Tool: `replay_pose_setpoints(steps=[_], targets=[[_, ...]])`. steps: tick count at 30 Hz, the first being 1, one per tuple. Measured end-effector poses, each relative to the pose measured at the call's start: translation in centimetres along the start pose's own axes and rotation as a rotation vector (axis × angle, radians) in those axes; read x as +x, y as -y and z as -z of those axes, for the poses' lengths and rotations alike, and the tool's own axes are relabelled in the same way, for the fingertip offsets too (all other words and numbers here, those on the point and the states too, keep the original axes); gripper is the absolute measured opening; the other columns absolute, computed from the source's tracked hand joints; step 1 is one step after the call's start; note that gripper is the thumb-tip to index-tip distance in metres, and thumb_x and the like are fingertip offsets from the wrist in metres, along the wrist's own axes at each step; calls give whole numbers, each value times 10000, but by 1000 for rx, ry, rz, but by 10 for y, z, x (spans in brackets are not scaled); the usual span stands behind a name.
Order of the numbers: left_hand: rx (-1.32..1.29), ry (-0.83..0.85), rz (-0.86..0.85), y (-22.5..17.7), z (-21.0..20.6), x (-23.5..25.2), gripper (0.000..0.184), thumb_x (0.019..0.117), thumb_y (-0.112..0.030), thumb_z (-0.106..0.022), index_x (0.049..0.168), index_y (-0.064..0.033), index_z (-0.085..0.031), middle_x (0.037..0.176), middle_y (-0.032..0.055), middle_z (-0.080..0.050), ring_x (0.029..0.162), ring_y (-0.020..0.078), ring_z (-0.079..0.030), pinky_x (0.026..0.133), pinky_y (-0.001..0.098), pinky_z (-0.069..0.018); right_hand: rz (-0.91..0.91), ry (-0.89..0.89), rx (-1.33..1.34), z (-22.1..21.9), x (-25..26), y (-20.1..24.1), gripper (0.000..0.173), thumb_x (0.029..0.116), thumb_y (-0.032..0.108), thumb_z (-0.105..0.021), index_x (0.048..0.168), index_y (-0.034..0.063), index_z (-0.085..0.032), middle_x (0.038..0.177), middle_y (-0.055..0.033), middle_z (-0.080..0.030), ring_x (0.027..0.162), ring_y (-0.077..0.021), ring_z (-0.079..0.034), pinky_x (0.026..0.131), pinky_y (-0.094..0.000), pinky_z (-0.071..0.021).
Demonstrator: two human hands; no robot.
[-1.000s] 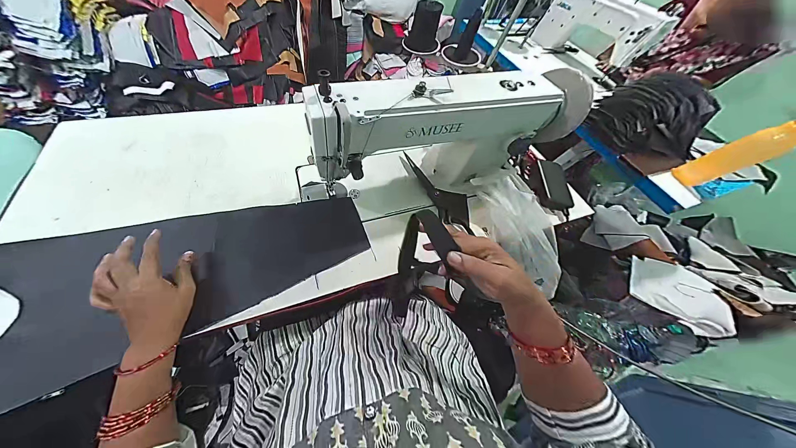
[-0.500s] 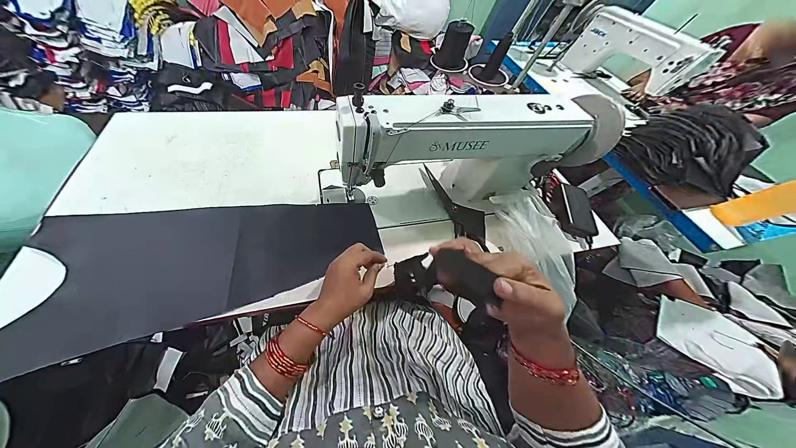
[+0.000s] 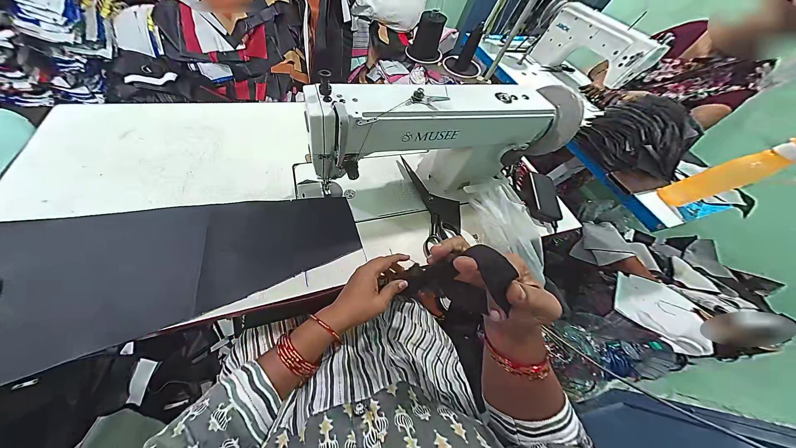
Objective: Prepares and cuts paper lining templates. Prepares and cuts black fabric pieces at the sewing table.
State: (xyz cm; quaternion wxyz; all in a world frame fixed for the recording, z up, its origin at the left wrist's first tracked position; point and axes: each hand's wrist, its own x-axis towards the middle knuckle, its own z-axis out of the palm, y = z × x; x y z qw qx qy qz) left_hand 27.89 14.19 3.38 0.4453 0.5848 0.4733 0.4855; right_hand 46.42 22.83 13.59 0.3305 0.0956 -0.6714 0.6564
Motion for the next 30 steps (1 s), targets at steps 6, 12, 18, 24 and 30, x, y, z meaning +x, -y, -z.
replay_pose_setpoints(steps=[6,12,18,24,30], targets=[[37,147,-64,-1,0,-1,436,928,-31,-607,1362,11,-601,1251,184,-630,1086,163,-638,919,270,-537,-3,-114,46,-2,-8,-4,385,1034,395,-536,1232,148,-756,1376,-37,-667,1180,-104,-648,1011,-255,-508],[-322,331,-29,-2,-6,-11,446,1035,-182,-398,1383,55,-545,1321,75,-627,1187,54,-595,1025,258,-492,2,-330,-288,-11,14,-15,310,1064,362,-517,1006,220,-785,1411,76,-629,1079,49,-608,900,-157,-504],[-404,250,151,-15,-4,-18,417,1000,-202,-619,1336,37,-561,1191,1,-688,1066,-1,-655,973,218,-541,-185,-436,-721,0,34,-42,401,1088,252,-438,1018,-20,-724,1525,-104,-527,1431,-158,-429,1172,-326,-350],[-184,-108,383,-14,16,-17,906,897,-72,-760,1614,-44,-207,1246,190,-617,1031,180,-680,912,319,-573,-736,-441,-1267,28,12,-24,400,1033,279,-577,873,-63,-706,1005,-248,-690,1186,-473,-565,1024,-669,-376],[49,-128,308,-25,39,-20,1087,831,45,-690,1637,-105,23,1287,155,-543,1025,159,-672,867,286,-585,-945,-518,-1445,27,-30,11,333,936,197,-753,1104,-81,-675,1088,-325,-650,1011,-508,-623,864,-672,-468]])
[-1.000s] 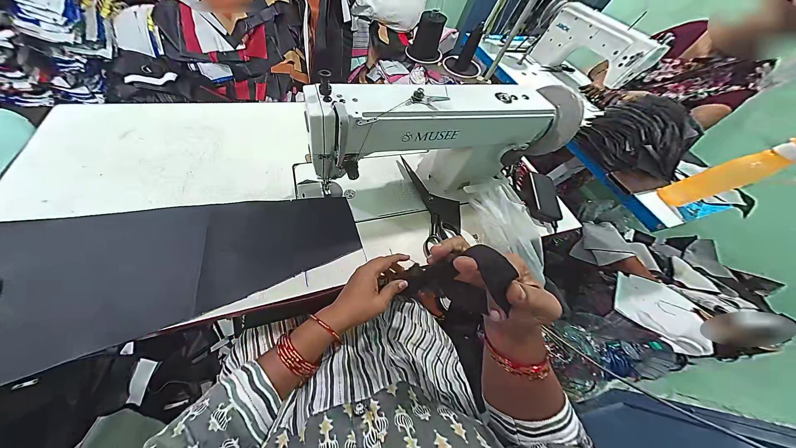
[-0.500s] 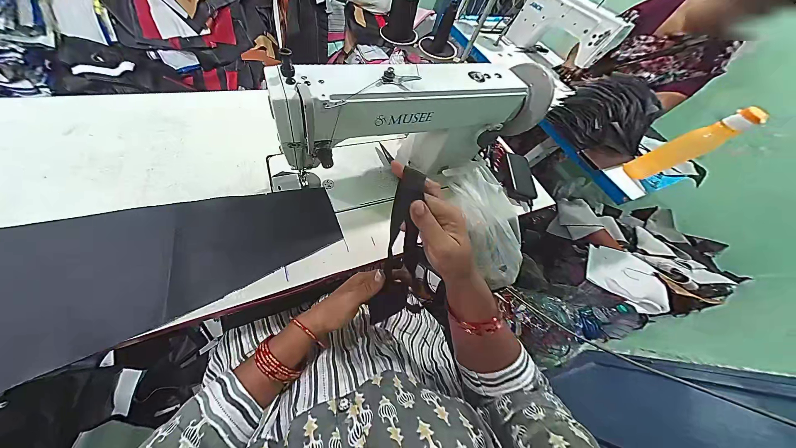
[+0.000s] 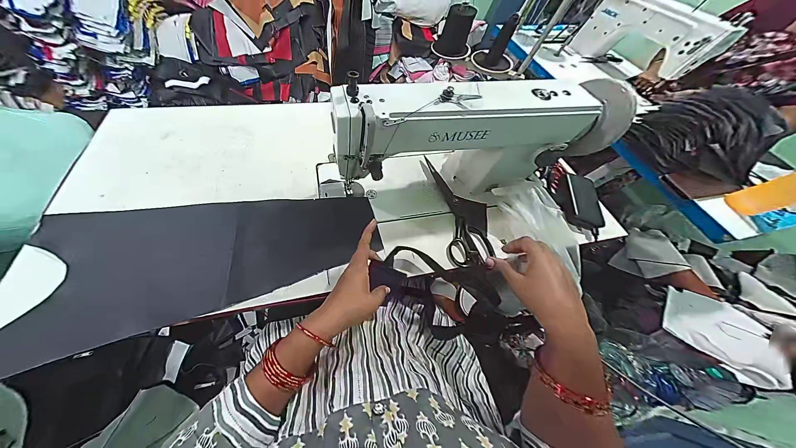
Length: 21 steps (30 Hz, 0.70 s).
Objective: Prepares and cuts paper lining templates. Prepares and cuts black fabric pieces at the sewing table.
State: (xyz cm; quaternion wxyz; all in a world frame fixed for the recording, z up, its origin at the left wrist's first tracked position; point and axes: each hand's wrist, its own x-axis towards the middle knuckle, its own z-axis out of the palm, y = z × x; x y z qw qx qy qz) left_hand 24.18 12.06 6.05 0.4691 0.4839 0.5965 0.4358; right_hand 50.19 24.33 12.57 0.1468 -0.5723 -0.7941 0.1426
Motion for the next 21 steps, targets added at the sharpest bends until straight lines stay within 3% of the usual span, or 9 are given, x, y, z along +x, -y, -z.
replay_pose_setpoints(steps=[2,5,8,10,12,13,15,18,21], targets=[[170,105,-47,-9,-2,2,1106,823,61,-686,1650,-133,22,1385,177,-477,1011,186,-631,860,304,-555,238,-86,66,-10,-5,5,365,905,178,-761,1172,-60,-686,1195,-302,-663,1131,-526,-606,946,-671,-466],[333,145,-225,-22,-13,4,1025,819,80,-690,1647,-101,-113,1389,235,-454,833,177,-653,746,306,-574,517,164,281,-36,-11,33,577,860,255,-787,1350,-6,-630,1365,-186,-641,1296,-392,-565,1084,-568,-433],[379,60,-423,-23,-12,5,1011,762,101,-703,1633,-79,-222,1255,264,-501,815,226,-654,723,338,-579,473,433,362,-54,-14,64,545,868,69,-748,1384,-16,-596,1161,-185,-712,1110,-334,-662,996,-496,-499],[431,39,-453,-20,4,8,1000,759,78,-744,1625,-102,-277,1221,250,-527,931,285,-654,808,387,-585,417,485,372,-64,-8,65,381,930,82,-692,1302,10,-659,1169,-155,-728,1106,-261,-697,1008,-440,-527],[519,-46,-416,-10,27,18,848,790,25,-764,1561,-96,-435,1218,269,-595,1076,402,-622,925,520,-541,417,382,408,-75,3,59,225,929,97,-679,1127,-5,-709,1054,-155,-713,985,-247,-694,907,-423,-554],[574,-109,-353,-4,40,26,671,858,1,-730,1494,-64,-529,1255,285,-615,1162,451,-598,995,567,-500,440,294,414,-80,10,57,209,927,92,-670,1102,-17,-708,1042,-167,-704,955,-256,-694,874,-424,-565],[692,-174,-173,6,59,44,413,1014,-70,-566,1423,-10,-589,1428,262,-565,1389,459,-469,1154,568,-373,500,103,369,-88,25,64,231,918,48,-635,1123,-38,-699,1086,-197,-702,953,-290,-703,840,-437,-580],[798,-179,-125,22,64,71,438,1080,-162,-442,1485,-18,-525,1588,178,-447,1527,401,-307,1247,537,-228,620,-105,229,-104,54,83,331,899,-36,-591,1198,-8,-732,1165,-165,-748,1051,-355,-726,881,-502,-586],[851,-120,-17,30,53,81,521,1106,-279,-379,1579,-61,-390,1677,122,-307,1578,334,-198,1273,519,-120,700,-153,127,-129,85,102,385,888,-98,-563,1193,33,-758,1227,-152,-737,1162,-392,-688,928,-522,-571]])
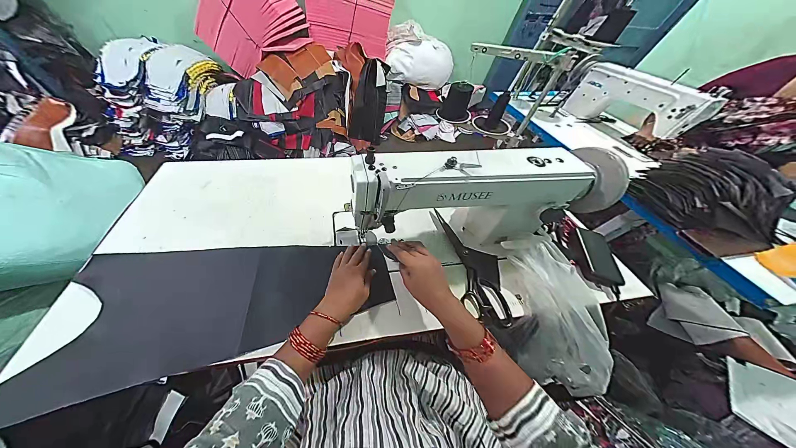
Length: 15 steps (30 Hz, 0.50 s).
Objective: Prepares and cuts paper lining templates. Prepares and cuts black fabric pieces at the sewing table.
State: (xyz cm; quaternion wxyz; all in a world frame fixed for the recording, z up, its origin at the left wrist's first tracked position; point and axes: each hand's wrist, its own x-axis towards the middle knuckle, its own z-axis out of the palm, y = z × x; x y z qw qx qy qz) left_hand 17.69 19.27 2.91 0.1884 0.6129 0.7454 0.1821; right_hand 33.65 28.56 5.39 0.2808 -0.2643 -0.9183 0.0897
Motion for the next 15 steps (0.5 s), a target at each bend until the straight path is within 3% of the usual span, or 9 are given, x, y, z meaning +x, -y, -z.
replay_pose_setpoints(steps=[4,6,12,15], targets=[[43,-60,8,2,-12,-7,532,1097,-302,-363,1573,-69,-410,1669,103,-333,1568,306,-244,1273,510,-137,-68,332,-111,-29,19,-1,458,1001,-33,-452,1398,94,-641,1476,-85,-597,1365,-355,-536,1045,-519,-461],[45,-56,8,3,-13,-8,533,1091,-290,-355,1574,-71,-409,1672,99,-327,1569,303,-241,1274,506,-139,-93,416,-128,-37,18,1,507,990,-51,-439,1453,92,-590,1522,-79,-554,1389,-379,-502,1031,-544,-452],[69,-29,26,1,-12,-7,556,1070,-269,-328,1594,-87,-373,1696,73,-275,1584,302,-191,1274,515,-114,-71,482,-144,-12,-14,22,530,934,-124,-476,1398,74,-639,1510,-82,-566,1333,-415,-538,956,-555,-492],[78,-30,18,0,-12,-8,556,1078,-279,-316,1593,-79,-371,1694,87,-276,1580,316,-202,1271,527,-121,8,385,-127,0,-59,35,503,847,-129,-607,1303,58,-708,1415,-85,-647,1217,-412,-626,819,-545,-544]])
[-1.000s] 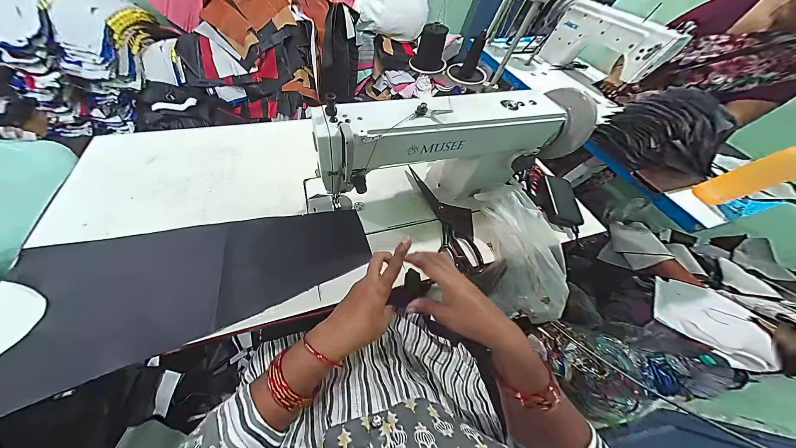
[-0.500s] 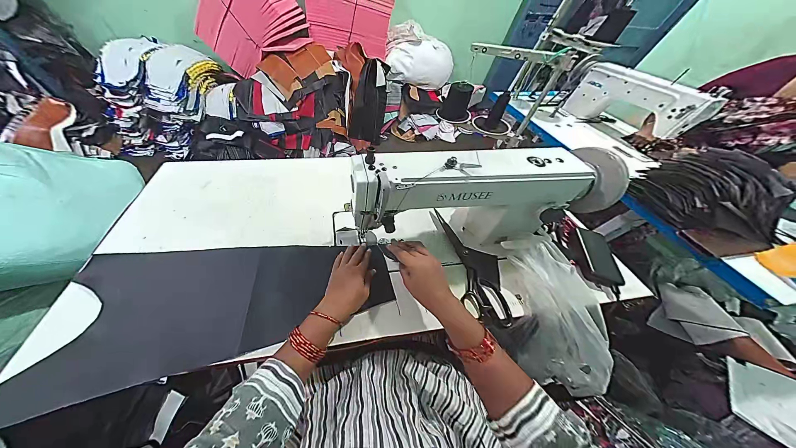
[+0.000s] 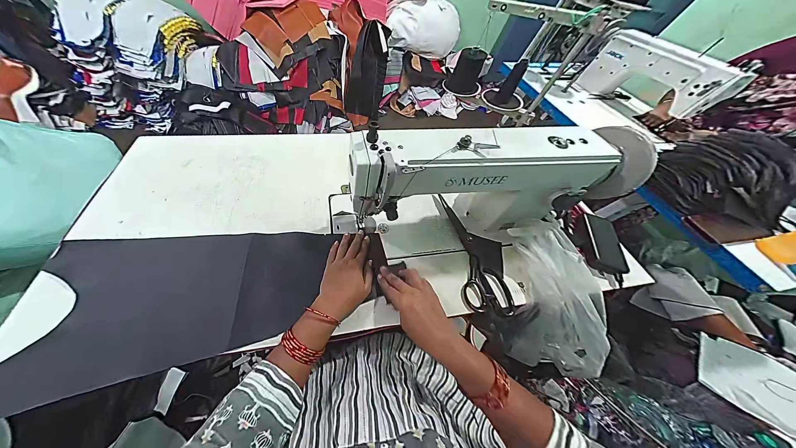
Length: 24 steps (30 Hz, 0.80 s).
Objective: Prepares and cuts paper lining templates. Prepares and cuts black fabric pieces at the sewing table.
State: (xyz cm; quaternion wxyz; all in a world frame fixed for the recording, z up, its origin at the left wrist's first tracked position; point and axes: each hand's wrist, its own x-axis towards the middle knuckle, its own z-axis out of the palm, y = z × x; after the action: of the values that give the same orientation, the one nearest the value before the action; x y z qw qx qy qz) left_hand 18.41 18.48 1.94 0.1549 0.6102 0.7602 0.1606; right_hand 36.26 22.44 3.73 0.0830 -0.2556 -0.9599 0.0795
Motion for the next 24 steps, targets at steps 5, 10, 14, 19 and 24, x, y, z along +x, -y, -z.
replay_pose_setpoints(steps=[5,10,14,19,24], targets=[[-9,-31,-13,2,-2,0,550,1083,-290,-323,1584,-73,-391,1684,91,-302,1573,329,-223,1268,539,-136,-8,-85,104,24,-45,11,411,814,-94,-587,1077,124,-815,1165,-17,-771,1042,-312,-709,746,-463,-580],[-2,-25,-30,2,-2,-2,547,1087,-289,-326,1586,-72,-385,1686,91,-294,1574,329,-218,1268,540,-125,-18,-267,86,17,-15,-7,461,846,-112,-548,1183,100,-779,1273,-45,-731,1122,-347,-678,841,-476,-563],[18,-16,-45,6,-3,-8,554,1077,-276,-331,1592,-78,-374,1693,77,-278,1579,322,-205,1271,527,-126,-45,-104,27,-8,25,-13,505,896,-120,-519,1314,89,-709,1409,-59,-655,1264,-412,-596,885,-556,-518],[-23,20,-58,3,-1,-11,550,1091,-290,-345,1595,-70,-362,1689,98,-285,1580,311,-205,1275,526,-122,-144,-38,74,-6,65,-27,472,970,-35,-470,1374,109,-668,1443,-99,-622,1332,-417,-541,1009,-591,-457],[-186,-309,109,29,18,-39,491,1049,-324,-507,1477,-89,-563,1598,188,-429,1534,406,-294,1236,658,-131,-97,-262,252,12,54,-36,423,947,-105,-450,1251,0,-724,1311,-201,-687,1265,-453,-600,1085,-615,-418]])
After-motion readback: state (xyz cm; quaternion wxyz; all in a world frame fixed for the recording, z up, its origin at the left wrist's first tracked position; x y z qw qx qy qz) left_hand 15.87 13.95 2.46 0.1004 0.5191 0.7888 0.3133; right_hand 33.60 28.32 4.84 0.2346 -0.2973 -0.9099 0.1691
